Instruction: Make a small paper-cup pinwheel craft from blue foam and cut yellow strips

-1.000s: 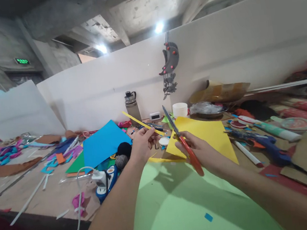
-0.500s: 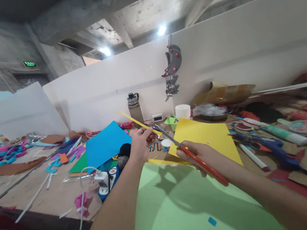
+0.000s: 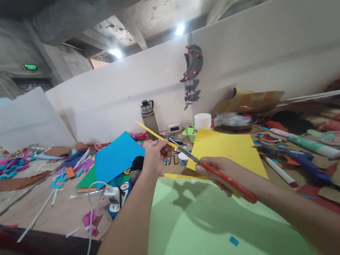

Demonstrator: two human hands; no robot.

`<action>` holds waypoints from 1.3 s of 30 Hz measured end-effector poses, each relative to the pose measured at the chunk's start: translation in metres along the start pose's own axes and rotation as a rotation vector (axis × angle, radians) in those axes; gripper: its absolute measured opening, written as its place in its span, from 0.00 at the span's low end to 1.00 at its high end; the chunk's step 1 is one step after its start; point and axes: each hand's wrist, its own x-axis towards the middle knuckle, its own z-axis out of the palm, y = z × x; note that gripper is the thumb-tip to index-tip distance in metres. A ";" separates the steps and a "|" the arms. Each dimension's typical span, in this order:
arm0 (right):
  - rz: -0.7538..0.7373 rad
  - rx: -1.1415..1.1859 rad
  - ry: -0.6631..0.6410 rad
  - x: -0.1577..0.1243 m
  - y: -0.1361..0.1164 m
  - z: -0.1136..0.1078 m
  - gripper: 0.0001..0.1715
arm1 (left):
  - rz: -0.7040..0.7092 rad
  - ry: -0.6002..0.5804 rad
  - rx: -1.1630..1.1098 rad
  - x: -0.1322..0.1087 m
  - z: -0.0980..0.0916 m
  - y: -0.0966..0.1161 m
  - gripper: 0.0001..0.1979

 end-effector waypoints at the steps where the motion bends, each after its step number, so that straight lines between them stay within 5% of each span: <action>1: 0.011 0.012 -0.005 -0.001 -0.002 0.000 0.24 | -0.004 -0.007 0.011 0.000 0.000 0.000 0.08; 11: 0.083 0.040 -0.018 -0.005 -0.010 0.002 0.23 | -0.011 -0.005 0.053 0.001 -0.001 -0.001 0.09; 23: -0.098 -0.070 0.016 -0.004 0.000 0.003 0.21 | 0.003 -0.019 0.019 0.001 -0.004 0.001 0.08; 39: 0.001 -0.052 -0.019 -0.004 -0.003 0.002 0.23 | -0.021 0.012 0.063 0.001 0.000 0.001 0.09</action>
